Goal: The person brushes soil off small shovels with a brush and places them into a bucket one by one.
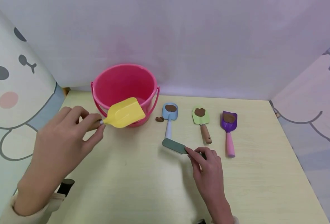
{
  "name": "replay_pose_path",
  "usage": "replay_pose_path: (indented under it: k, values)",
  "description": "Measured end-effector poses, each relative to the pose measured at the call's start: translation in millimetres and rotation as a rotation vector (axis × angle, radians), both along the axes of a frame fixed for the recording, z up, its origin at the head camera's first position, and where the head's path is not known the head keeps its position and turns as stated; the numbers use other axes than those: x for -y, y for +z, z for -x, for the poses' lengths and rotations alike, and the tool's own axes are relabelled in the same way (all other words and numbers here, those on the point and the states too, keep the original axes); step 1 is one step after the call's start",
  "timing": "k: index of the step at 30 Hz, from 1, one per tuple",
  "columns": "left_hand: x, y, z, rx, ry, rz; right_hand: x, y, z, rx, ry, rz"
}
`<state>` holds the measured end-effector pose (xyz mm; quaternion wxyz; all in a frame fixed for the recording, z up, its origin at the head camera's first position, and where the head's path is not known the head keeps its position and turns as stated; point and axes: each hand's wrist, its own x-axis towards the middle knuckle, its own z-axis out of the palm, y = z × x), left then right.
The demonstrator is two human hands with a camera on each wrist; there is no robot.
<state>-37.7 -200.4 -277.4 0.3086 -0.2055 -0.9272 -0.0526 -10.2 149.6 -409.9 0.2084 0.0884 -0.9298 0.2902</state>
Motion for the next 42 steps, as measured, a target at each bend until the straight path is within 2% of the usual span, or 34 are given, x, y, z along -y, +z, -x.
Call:
replay_pose_path:
  k: [3, 6, 9, 11, 16, 22, 25, 30, 33, 42]
  values:
    - [3.5, 2.8, 5.4, -0.026, -0.001, -0.036, 0, -0.8, -0.6, 0.015, -0.004, 0.000]
    - [5.0, 1.8, 9.0, -0.022, -0.004, -0.086, 0, -1.8, -1.2, 0.028, -0.007, 0.002]
    - [5.0, -1.4, 9.5, 0.043, -0.004, -0.138, -1, -2.6, -1.6, 0.036, -0.007, 0.006]
    - [4.1, -4.8, 8.3, 0.118, 0.007, -0.192, 0, -2.8, -1.7, 0.034, -0.006, 0.009]
    - [-1.0, -10.5, 1.6, 0.398, 0.038, -0.394, 0, -2.4, -1.1, -0.001, 0.005, 0.030]
    - [-5.9, -16.1, -1.0, 0.739, 0.022, -0.645, 0, 0.0, -0.1, -0.072, 0.035, 0.089]
    - [-7.7, -20.6, 0.3, 0.878, -0.006, -0.755, 1, 1.4, 0.0, -0.115, 0.052, 0.125]
    - [-13.2, -29.9, 2.3, 1.034, -0.095, -0.983, 4, 4.6, -0.5, -0.138, 0.054, 0.186]
    - [-17.6, -35.1, 2.9, 1.125, -0.125, -1.102, 6, 7.1, -1.0, -0.147, 0.059, 0.229]
    - [-33.0, -43.6, 1.6, 1.358, -0.097, -1.318, 14, 10.7, 1.0, -0.349, 0.151, 0.325]
